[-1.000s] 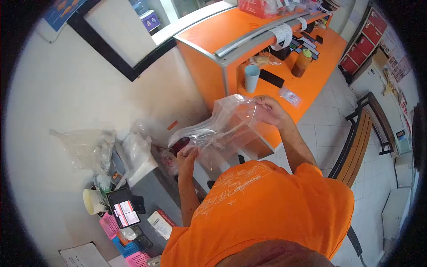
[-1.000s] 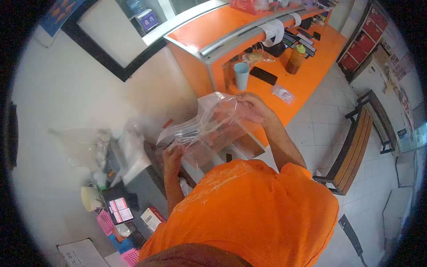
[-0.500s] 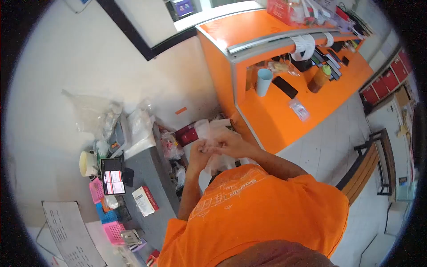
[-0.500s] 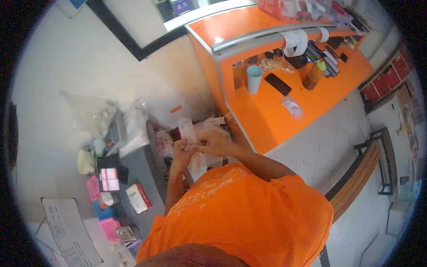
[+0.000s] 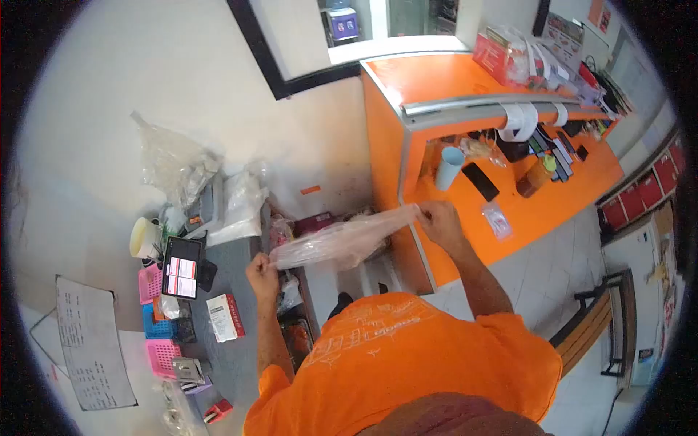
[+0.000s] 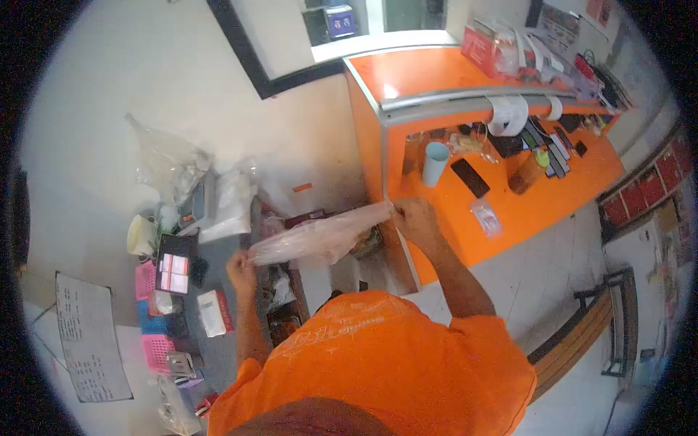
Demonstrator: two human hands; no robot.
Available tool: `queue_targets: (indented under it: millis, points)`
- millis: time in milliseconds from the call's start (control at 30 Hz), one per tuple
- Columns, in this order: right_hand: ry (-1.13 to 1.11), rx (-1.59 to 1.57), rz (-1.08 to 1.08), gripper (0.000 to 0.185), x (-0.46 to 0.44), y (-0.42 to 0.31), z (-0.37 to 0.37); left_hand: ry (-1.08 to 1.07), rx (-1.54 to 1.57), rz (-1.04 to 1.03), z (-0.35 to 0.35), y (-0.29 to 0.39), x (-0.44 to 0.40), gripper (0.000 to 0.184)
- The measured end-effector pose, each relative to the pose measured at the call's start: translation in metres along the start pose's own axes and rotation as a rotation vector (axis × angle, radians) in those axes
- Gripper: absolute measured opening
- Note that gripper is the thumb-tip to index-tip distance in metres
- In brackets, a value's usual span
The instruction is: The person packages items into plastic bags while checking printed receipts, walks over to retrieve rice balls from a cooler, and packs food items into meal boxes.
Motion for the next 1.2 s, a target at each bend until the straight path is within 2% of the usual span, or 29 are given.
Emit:
queue_targets:
  millis: [67,167,200,267,333,400,433,467,533,567,633,700,767,800,833,867,900,967,1000,1033,1067,1100,1133,1200]
  points:
    - [-0.235,-0.012,-0.049,0.036,0.003,0.004,-0.026,0.091,0.003,0.002,0.007,0.013,-0.014,0.031]
    - [-0.005,-0.385,0.254,0.066,0.023,-0.068,-0.007,0.219,0.052,0.061,-0.011,0.035,-0.018,0.034]
    - [0.049,-0.492,0.333,0.077,0.033,-0.094,0.000,0.178,0.088,0.152,-0.038,0.064,-0.016,0.034]
    - [0.000,-0.498,0.369,0.081,0.046,-0.139,-0.004,0.021,-0.087,-0.256,-0.081,0.092,-0.006,0.028]
    - [-0.140,-0.334,0.360,0.069,0.056,-0.163,-0.023,-0.300,-0.160,-0.242,-0.138,0.140,0.012,0.017]
    - [-0.106,-0.332,0.186,0.058,0.055,-0.127,-0.026,-0.452,-0.406,-0.216,-0.154,0.129,0.032,0.011]
    - [-0.080,-0.330,0.112,0.053,0.048,-0.105,-0.029,-0.516,-0.532,-0.209,-0.159,0.121,0.042,0.010]
    - [0.183,-0.344,0.144,0.042,0.050,-0.088,-0.017,-0.547,-0.591,-0.151,-0.148,0.085,0.050,0.017]
    - [-0.028,-0.154,0.149,0.038,0.061,-0.080,-0.051,-0.505,-0.721,-0.074,-0.118,-0.002,0.079,0.018]
    - [-0.138,-0.062,0.137,0.036,0.068,-0.076,-0.071,-0.385,-0.639,0.063,-0.094,-0.043,0.081,0.018]
    - [-0.678,0.204,0.147,0.028,0.091,-0.039,-0.189,-0.144,-0.455,0.336,-0.053,-0.115,0.100,0.019]
    - [-0.687,0.300,0.170,0.024,0.091,-0.041,-0.202,-0.037,-0.425,0.460,-0.040,-0.151,0.094,0.027]
    - [-0.169,0.181,0.222,0.022,0.035,-0.107,-0.097,0.264,-0.493,0.041,-0.006,-0.041,0.039,0.031]
    - [0.128,-0.166,0.133,0.021,0.024,-0.122,-0.036,0.435,-0.448,-0.017,0.020,0.053,0.029,0.030]
    - [0.444,-0.500,0.145,0.021,0.024,-0.137,0.024,0.613,-0.412,-0.075,0.046,0.123,0.033,0.028]
    - [0.600,-0.637,0.255,0.022,0.034,-0.160,0.054,0.645,-0.138,-0.034,0.053,0.075,0.051,0.024]
    - [0.565,-0.618,0.359,0.022,0.042,-0.173,0.037,0.688,0.136,0.012,0.053,-0.005,0.088,0.020]
    - [0.063,-0.273,0.593,0.024,0.050,-0.193,-0.093,0.287,-0.220,-0.109,0.052,-0.016,0.126,0.013]
    - [-0.254,-0.117,0.677,0.025,0.073,-0.182,-0.170,-0.240,-0.794,-0.177,0.024,-0.019,0.154,0.010]
    - [-0.529,-0.130,0.644,0.026,0.104,-0.167,-0.226,-0.126,-0.552,0.108,0.054,-0.078,0.213,0.009]
    - [-0.836,-0.407,0.321,0.028,0.129,-0.149,-0.271,0.064,-0.438,0.318,0.080,-0.086,0.258,0.011]
    - [-1.019,-0.643,-0.090,0.030,0.158,-0.129,-0.311,0.241,-0.317,0.498,0.107,-0.092,0.299,0.013]
    - [-1.224,-0.851,-0.546,0.032,0.214,-0.112,-0.331,0.129,-0.001,0.742,0.107,-0.099,0.338,0.012]
    - [-1.639,-1.308,-0.699,0.037,0.275,-0.167,-0.327,-0.112,0.696,1.161,0.095,-0.060,0.416,0.012]
Point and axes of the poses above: each hand's wrist, its own x-axis away from the middle knuckle, its own z-axis out of the back of the hand, y = z × x, the point moved 10 cm from there along -x, towards the middle knuckle, and after that the axes turned 9 degrees about x, right-handed, at the moved point
